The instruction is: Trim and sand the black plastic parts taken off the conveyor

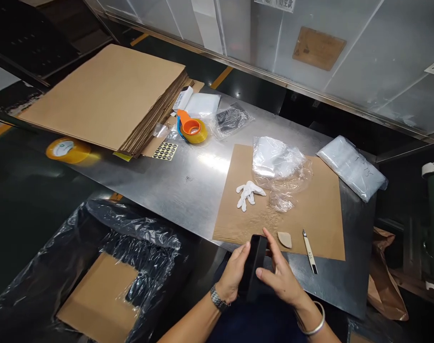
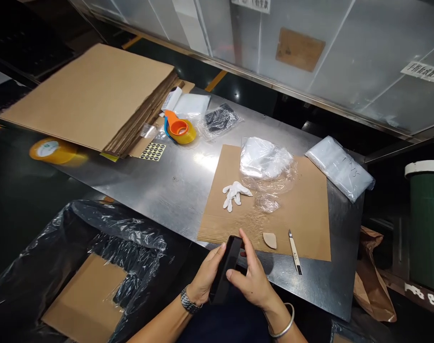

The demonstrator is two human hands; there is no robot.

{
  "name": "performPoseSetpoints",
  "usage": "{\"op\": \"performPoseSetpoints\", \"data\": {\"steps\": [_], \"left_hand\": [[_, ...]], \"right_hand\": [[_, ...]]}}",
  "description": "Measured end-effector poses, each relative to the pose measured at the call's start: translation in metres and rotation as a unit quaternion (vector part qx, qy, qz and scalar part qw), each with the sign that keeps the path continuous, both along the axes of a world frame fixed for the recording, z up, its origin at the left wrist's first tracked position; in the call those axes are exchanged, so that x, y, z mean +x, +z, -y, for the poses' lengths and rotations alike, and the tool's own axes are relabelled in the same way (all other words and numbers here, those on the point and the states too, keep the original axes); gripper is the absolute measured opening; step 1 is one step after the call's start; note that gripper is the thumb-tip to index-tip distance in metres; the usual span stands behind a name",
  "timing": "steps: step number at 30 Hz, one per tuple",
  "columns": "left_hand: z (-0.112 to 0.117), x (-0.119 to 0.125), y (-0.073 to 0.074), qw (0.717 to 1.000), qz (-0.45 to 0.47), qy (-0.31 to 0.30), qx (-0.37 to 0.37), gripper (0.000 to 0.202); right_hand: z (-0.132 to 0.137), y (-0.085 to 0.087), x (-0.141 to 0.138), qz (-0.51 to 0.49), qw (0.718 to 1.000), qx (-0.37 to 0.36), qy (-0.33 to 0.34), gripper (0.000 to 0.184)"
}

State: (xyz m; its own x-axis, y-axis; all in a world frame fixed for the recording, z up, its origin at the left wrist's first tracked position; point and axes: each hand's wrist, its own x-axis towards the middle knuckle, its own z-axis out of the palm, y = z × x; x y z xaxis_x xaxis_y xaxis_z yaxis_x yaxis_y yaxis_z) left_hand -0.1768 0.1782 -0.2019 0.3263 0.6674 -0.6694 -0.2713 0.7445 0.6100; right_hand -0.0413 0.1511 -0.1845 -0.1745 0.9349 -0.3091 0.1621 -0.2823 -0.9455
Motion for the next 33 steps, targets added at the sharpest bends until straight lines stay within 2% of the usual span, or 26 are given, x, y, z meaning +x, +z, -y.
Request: {"op": "performPoseSetpoints", "data": {"steps": [4, 8, 10, 13, 16, 22, 25, 28, 31, 33], "left_hand": [[-0.009, 0.002, -0.045, 0.984, -0.110, -0.035, 0.133, 0.038], [-0.025, 0.014, -0.096, 0.965, -0.204, -0.010, 0.166, 0.044], [-0.034, 0.022, -0.114, 0.952, -0.243, -0.007, 0.186, 0.046], [-0.046, 0.034, -0.130, 0.932, -0.286, -0.011, 0.220, 0.046], [-0.054, 0.045, -0.137, 0.913, -0.322, -0.018, 0.251, 0.044], [-0.053, 0.052, -0.138, 0.881, -0.385, -0.021, 0.273, 0.043], [-0.050, 0.049, -0.137, 0.878, -0.396, -0.022, 0.267, 0.041], [-0.050, 0.043, -0.135, 0.880, -0.399, -0.015, 0.257, 0.038], [-0.055, 0.038, -0.126, 0.883, -0.397, 0.011, 0.249, 0.040], [-0.061, 0.037, -0.117, 0.918, -0.325, 0.062, 0.219, 0.038]], "right_hand": [[-0.020, -0.054, 0.013, 0.155, 0.984, 0.041, -0.074, 0.034], [-0.057, -0.103, 0.045, 0.285, 0.936, 0.073, -0.191, 0.038], [-0.075, -0.117, 0.060, 0.351, 0.897, 0.096, -0.250, 0.044], [-0.098, -0.126, 0.078, 0.425, 0.841, 0.124, -0.311, 0.043], [-0.126, -0.129, 0.089, 0.462, 0.817, 0.158, -0.307, 0.034], [-0.217, -0.136, 0.108, 0.508, 0.813, 0.193, -0.212, 0.021], [-0.249, -0.143, 0.111, 0.527, 0.809, 0.187, -0.180, 0.020], [-0.258, -0.148, 0.111, 0.536, 0.806, 0.185, -0.167, 0.021], [-0.254, -0.146, 0.111, 0.536, 0.802, 0.189, -0.183, 0.020], [-0.249, -0.138, 0.113, 0.531, 0.799, 0.195, -0.204, 0.019]]}}
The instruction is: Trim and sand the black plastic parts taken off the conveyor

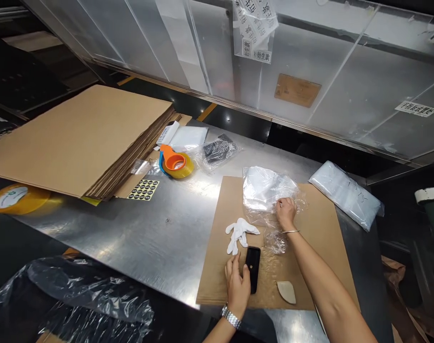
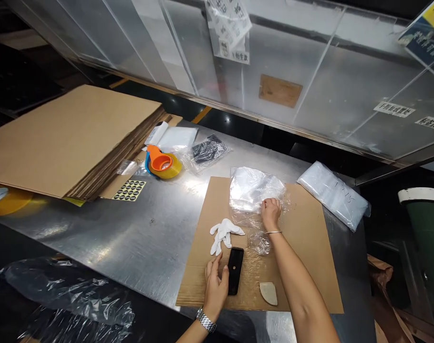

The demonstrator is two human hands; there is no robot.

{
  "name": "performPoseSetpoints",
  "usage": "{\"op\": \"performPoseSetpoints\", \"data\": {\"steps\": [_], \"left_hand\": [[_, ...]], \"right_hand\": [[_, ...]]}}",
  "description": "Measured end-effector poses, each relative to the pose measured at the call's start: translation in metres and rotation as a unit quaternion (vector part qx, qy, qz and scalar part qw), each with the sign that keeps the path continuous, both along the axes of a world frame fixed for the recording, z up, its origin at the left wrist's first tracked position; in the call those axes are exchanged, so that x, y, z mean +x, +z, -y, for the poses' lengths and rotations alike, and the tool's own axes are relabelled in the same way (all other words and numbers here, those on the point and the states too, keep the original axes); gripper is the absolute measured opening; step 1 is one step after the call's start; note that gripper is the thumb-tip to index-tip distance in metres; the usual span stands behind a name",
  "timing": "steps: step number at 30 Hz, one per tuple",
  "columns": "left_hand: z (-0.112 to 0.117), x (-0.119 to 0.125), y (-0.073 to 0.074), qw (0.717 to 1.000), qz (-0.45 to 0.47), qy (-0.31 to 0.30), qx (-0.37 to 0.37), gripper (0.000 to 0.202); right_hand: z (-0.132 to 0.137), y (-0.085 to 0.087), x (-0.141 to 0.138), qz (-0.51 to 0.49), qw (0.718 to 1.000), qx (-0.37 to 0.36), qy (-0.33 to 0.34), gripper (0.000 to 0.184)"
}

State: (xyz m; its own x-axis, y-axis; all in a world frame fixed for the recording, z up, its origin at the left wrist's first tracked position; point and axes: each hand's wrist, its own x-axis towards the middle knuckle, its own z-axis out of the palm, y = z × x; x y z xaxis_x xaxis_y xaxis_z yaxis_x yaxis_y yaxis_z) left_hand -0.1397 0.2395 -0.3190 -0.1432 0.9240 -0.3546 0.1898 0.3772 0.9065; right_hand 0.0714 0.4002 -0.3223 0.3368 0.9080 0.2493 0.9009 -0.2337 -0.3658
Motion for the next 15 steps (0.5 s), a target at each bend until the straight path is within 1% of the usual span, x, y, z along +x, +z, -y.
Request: {"op": "performPoseSetpoints", "data": {"steps": [2, 4, 7, 10, 13, 15], "left_hand": [[-0.010, 0.004, 0.011, 0.990, 0.132, 0.032, -0.028, 0.035], [-0.022, 0.012, 0.022, 0.971, 0.231, 0.034, -0.055, 0.035], [-0.040, 0.029, 0.035, 0.944, 0.320, 0.015, -0.080, 0.046], [-0.050, 0.040, 0.045, 0.902, 0.416, 0.011, -0.114, 0.053], [-0.047, 0.039, 0.047, 0.863, 0.479, 0.018, -0.160, 0.046], [-0.040, 0.033, 0.045, 0.844, 0.501, 0.029, -0.191, 0.038]], "right_hand": [[0.007, 0.012, 0.000, -0.009, 1.000, 0.020, 0.002, 0.017], [0.020, 0.026, -0.005, -0.020, 0.999, 0.035, 0.033, 0.017], [0.054, 0.047, -0.025, -0.033, 0.993, 0.036, 0.112, 0.023], [0.100, 0.060, -0.057, -0.038, 0.980, 0.010, 0.193, 0.026], [0.145, 0.065, -0.087, -0.045, 0.970, -0.012, 0.239, 0.025], [0.168, 0.067, -0.099, -0.056, 0.964, -0.020, 0.258, 0.027]]}}
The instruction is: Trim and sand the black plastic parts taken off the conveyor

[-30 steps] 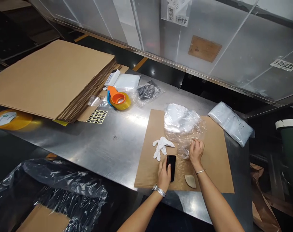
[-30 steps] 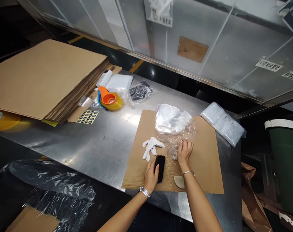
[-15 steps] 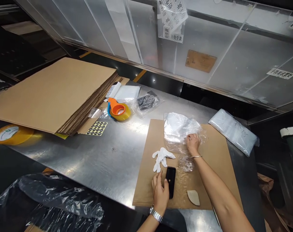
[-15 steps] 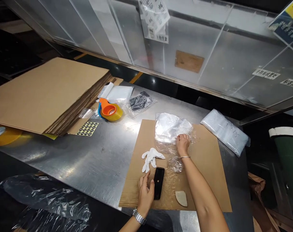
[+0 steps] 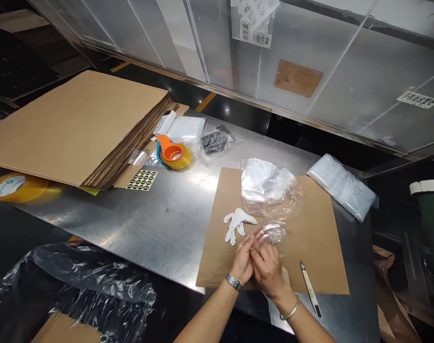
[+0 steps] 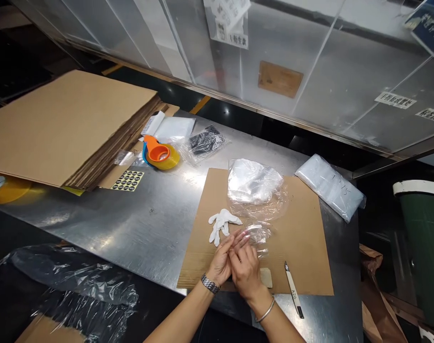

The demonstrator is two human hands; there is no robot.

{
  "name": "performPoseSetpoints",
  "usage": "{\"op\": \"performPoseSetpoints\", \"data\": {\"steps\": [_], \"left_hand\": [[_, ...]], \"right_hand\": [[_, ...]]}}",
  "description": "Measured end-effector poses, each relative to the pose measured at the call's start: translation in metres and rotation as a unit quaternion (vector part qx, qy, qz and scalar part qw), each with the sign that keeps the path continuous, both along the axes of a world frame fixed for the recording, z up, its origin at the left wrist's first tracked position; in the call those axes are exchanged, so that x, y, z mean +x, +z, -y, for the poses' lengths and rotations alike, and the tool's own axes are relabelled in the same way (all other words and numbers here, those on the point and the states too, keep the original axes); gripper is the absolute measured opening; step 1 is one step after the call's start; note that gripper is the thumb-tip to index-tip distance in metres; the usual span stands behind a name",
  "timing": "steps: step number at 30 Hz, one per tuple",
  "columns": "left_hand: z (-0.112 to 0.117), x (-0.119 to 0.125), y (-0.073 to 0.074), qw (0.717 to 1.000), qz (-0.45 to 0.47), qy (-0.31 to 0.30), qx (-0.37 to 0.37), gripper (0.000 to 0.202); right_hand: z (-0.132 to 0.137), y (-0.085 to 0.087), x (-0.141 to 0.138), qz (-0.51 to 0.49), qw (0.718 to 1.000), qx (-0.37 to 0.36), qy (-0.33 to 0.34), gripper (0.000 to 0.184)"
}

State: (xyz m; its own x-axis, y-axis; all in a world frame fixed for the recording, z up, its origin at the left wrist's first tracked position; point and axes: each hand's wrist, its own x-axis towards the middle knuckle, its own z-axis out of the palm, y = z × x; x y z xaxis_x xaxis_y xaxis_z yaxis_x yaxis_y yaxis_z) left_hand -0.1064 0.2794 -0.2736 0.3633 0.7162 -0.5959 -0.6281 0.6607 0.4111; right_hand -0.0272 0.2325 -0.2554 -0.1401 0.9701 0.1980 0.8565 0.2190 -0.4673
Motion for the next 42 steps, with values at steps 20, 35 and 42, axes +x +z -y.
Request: {"op": "performPoseSetpoints", "data": {"steps": [20, 35, 42], "left_hand": [[0.080, -0.091, 0.000, 0.985, -0.159, -0.026, -0.063, 0.034], [0.134, -0.100, 0.015, 0.923, -0.299, -0.232, 0.074, 0.035], [0.128, -0.115, 0.007, 0.800, -0.513, -0.163, 0.267, 0.024]], "right_hand": [[0.074, 0.004, 0.016, -0.429, 0.808, -0.378, -0.139, 0.036], [0.099, 0.016, -0.037, -0.336, 0.860, -0.374, -0.089, 0.025], [0.097, 0.014, -0.045, -0.208, 0.944, -0.255, 0.010, 0.022]]}}
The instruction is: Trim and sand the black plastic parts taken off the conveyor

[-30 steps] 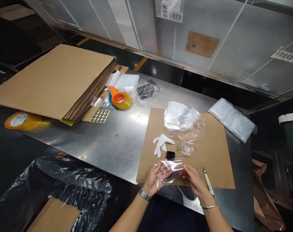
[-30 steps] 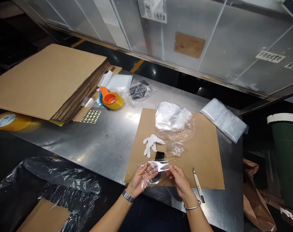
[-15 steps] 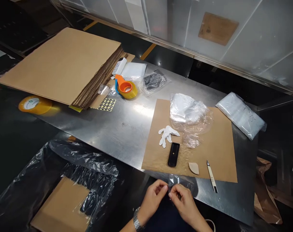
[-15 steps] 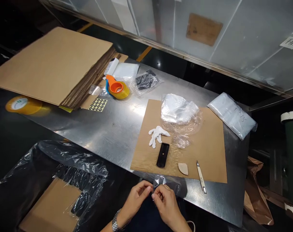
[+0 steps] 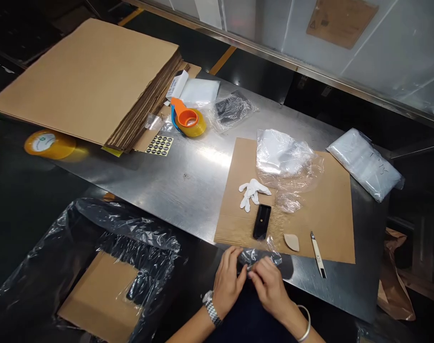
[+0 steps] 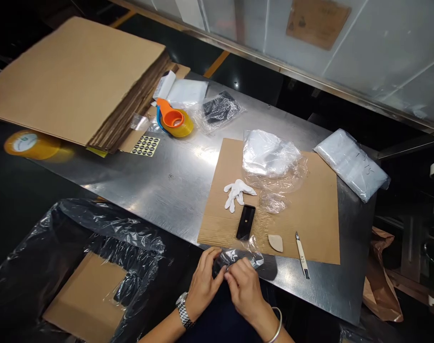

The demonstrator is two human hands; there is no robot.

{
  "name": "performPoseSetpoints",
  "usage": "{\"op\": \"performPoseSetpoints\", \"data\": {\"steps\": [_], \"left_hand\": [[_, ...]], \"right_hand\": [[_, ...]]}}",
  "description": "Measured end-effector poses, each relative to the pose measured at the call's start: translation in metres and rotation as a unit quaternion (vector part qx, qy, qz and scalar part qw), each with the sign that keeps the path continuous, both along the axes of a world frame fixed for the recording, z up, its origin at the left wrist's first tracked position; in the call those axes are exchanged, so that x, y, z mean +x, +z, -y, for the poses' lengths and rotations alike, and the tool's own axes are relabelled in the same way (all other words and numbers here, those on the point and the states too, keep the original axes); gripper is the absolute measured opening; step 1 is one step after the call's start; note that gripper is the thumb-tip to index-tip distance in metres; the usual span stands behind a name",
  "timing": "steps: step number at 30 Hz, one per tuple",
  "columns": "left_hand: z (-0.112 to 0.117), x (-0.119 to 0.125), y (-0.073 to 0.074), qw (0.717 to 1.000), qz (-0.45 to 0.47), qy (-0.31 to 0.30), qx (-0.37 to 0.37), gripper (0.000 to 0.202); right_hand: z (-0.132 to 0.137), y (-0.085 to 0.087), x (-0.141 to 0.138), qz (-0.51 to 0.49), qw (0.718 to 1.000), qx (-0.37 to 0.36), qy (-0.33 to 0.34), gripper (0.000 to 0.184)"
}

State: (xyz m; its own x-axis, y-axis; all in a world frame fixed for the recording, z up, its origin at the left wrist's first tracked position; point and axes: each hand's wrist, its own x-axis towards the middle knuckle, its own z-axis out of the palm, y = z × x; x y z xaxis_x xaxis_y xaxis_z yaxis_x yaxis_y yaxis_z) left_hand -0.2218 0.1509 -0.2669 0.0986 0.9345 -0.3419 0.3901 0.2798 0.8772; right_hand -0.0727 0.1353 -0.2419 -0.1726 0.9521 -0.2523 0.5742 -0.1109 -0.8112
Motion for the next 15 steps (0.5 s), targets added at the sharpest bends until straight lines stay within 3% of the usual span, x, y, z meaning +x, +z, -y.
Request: {"op": "performPoseSetpoints", "data": {"steps": [2, 4, 6, 10, 13, 15], "left_hand": [[-0.006, -0.002, -0.003, 0.985, -0.056, -0.071, 0.145, 0.035], [-0.015, -0.006, -0.009, 0.961, -0.084, -0.126, 0.230, 0.034], [-0.027, -0.014, -0.017, 0.949, -0.108, -0.120, 0.270, 0.031], [-0.062, -0.033, -0.039, 0.943, -0.164, 0.006, 0.288, 0.029], [-0.086, -0.038, -0.053, 0.933, -0.204, 0.081, 0.285, 0.030], [-0.095, -0.034, -0.060, 0.936, -0.215, 0.071, 0.270, 0.030]], "right_hand": [[-0.001, -0.001, -0.005, 0.041, 0.992, 0.057, 0.109, 0.023], [-0.005, -0.007, -0.005, 0.063, 0.989, 0.076, 0.114, 0.021], [-0.010, -0.018, -0.001, 0.089, 0.993, 0.070, 0.033, 0.023], [-0.029, -0.051, 0.011, 0.177, 0.971, 0.023, -0.157, 0.034], [-0.043, -0.071, 0.015, 0.212, 0.956, -0.021, -0.202, 0.034], [-0.047, -0.078, 0.016, 0.213, 0.953, -0.044, -0.213, 0.029]]}}
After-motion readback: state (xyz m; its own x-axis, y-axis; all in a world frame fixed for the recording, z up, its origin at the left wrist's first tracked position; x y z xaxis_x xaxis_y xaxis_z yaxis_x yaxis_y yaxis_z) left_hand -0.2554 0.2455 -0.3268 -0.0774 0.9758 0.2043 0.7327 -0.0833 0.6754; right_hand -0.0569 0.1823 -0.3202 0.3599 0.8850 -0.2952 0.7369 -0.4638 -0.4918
